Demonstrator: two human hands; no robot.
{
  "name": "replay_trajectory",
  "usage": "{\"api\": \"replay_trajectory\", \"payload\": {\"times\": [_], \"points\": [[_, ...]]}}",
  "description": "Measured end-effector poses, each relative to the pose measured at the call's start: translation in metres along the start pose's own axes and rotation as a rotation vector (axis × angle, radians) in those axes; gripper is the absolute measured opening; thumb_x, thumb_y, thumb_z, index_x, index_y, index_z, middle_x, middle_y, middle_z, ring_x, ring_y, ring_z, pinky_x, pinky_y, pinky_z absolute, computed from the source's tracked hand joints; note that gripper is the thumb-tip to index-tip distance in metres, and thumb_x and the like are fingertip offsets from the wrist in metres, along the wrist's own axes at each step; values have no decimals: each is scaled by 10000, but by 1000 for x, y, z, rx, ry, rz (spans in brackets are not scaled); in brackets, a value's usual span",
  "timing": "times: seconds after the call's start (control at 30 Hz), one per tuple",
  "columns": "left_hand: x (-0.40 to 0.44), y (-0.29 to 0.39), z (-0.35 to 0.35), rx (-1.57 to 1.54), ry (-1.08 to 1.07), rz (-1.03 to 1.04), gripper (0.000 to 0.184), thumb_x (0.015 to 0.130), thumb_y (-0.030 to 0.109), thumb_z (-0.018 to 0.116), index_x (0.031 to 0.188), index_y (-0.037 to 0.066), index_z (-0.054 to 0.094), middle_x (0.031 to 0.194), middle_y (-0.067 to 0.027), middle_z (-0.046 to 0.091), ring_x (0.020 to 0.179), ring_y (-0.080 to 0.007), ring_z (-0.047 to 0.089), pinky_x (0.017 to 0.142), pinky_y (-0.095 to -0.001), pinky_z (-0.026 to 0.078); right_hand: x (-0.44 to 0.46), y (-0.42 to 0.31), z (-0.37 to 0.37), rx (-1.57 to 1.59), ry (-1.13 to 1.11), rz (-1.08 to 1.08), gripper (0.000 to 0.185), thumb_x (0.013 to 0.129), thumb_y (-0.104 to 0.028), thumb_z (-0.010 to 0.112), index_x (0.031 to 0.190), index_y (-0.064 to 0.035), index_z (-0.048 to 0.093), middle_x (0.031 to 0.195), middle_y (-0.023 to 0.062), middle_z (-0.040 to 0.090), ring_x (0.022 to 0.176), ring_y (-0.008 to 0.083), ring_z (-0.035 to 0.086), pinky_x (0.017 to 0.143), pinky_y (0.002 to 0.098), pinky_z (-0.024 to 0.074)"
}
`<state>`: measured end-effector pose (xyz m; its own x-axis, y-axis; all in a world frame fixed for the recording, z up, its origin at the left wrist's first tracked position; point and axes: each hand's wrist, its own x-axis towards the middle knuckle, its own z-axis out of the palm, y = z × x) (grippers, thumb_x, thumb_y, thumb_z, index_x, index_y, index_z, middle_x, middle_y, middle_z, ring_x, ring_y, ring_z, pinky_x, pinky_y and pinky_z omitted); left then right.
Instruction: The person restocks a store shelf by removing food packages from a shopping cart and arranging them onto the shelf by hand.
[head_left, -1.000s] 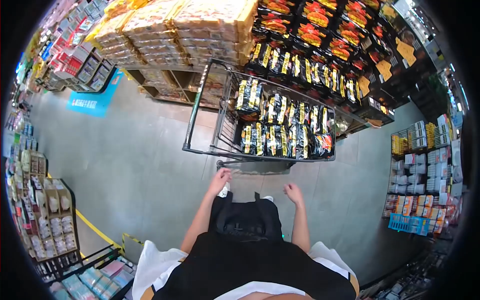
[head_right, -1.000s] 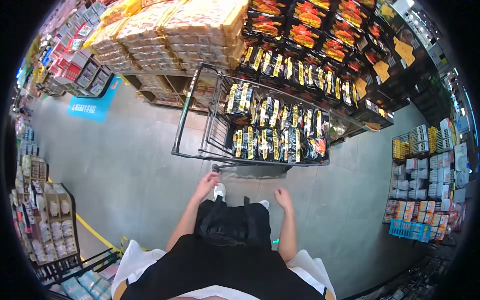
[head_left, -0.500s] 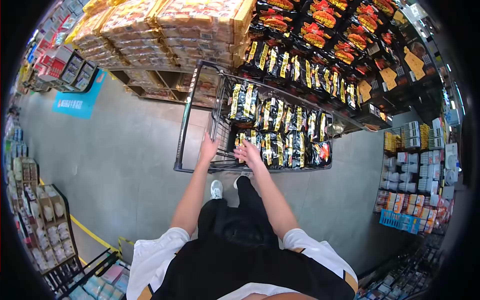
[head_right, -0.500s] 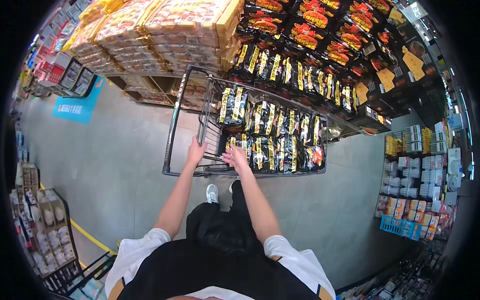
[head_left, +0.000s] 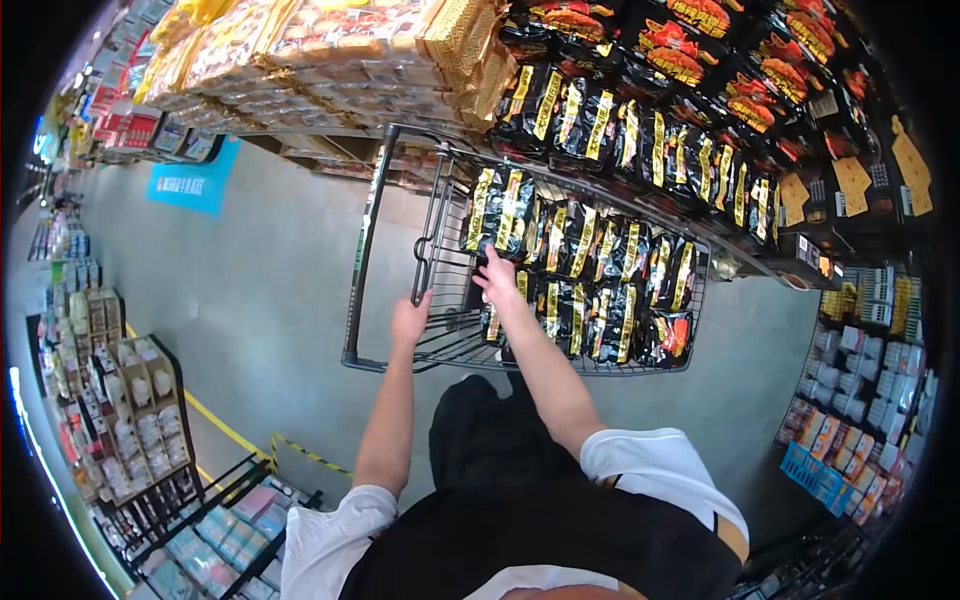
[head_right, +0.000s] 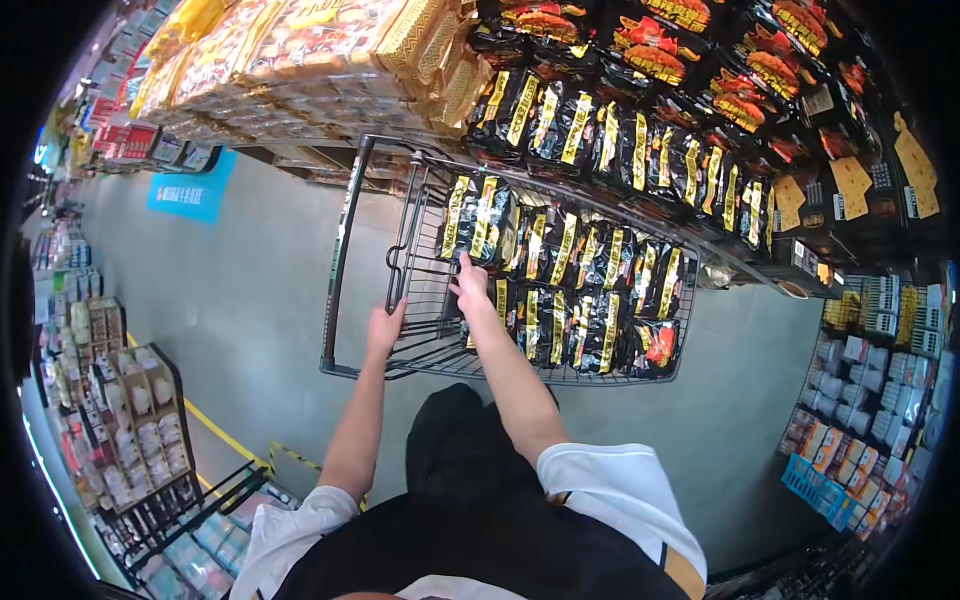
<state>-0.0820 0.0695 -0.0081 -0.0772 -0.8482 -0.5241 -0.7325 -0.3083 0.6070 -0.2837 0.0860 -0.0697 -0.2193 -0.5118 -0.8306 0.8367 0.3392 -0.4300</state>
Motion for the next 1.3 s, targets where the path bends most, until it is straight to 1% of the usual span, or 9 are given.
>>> {"api": "replay_trajectory", "payload": {"times": [0.13,0.2,0.4,0.6,0.77,0.87,1.03,1.2,1.3], "points": [[-2,1,0,-25,19,42,426,873,424,629,830,1,625,600,-81,601,498,-198,599,442,-333,487,-20,-21,-7,-203,134,-32,457,896,-382,632,1119,2,528,1113,149,551,990,276,540,869,539,490],[2,-4,3,-68,10,25,418,873,412,634,836,-4,617,602,-84,600,496,-189,600,421,-327,490,-52,-45,-24,-174,-132,-73,373,903,-394,622,898,-21,619,723,58,599,679,219,584,775,481,503],[-4,1,1,-71,9,40,402,876,398,630,846,-2,600,585,-77,585,470,-180,583,399,-324,486,-140,-103,-91,-607,-212,-187,288,900,-285,634,865,-1,664,814,80,655,724,171,591,719,320,470],[-15,23,-9,-82,-64,-3,394,878,396,629,858,3,602,630,-69,596,500,-161,582,418,-316,485,-128,-174,-145,-990,-194,-263,205,853,-219,632,777,-40,700,812,109,668,730,198,567,803,373,436],[-4,7,-1,-113,-74,-41,389,878,375,635,887,-12,606,672,-73,618,541,-172,614,432,-324,515,-66,-198,-166,-1221,-332,-539,396,849,-267,672,606,-59,439,596,-18,430,568,105,392,547,297,370],[-6,10,-2,-122,-67,-59,381,876,370,638,894,-10,609,676,-65,616,545,-171,615,430,-322,514,-49,-184,-175,-1211,-117,-741,406,820,-320,707,624,-62,463,569,11,465,539,119,407,520,315,379],[-1,5,0,-142,-76,-65,378,877,379,635,892,2,611,681,-59,617,583,-168,639,439,-315,520,-112,-147,-174,-1130,262,-1007,519,826,-390,701,1057,-1,447,1043,231,600,925,354,597,848,414,463],[-3,7,0,-143,-74,-65,362,883,378,628,866,16,607,692,-66,631,574,-161,635,439,-321,520,-131,-62,-215,-772,471,-715,528,807,-418,732,939,-20,412,791,97,530,665,194,489,659,342,451],[-3,9,-2,-140,-96,-66,357,887,376,623,850,21,602,692,-69,637,578,-161,637,444,-325,527,-155,-37,-200,-965,447,-594,537,792,-512,701,764,-20,487,665,141,569,624,276,563,627,383,460]]}}
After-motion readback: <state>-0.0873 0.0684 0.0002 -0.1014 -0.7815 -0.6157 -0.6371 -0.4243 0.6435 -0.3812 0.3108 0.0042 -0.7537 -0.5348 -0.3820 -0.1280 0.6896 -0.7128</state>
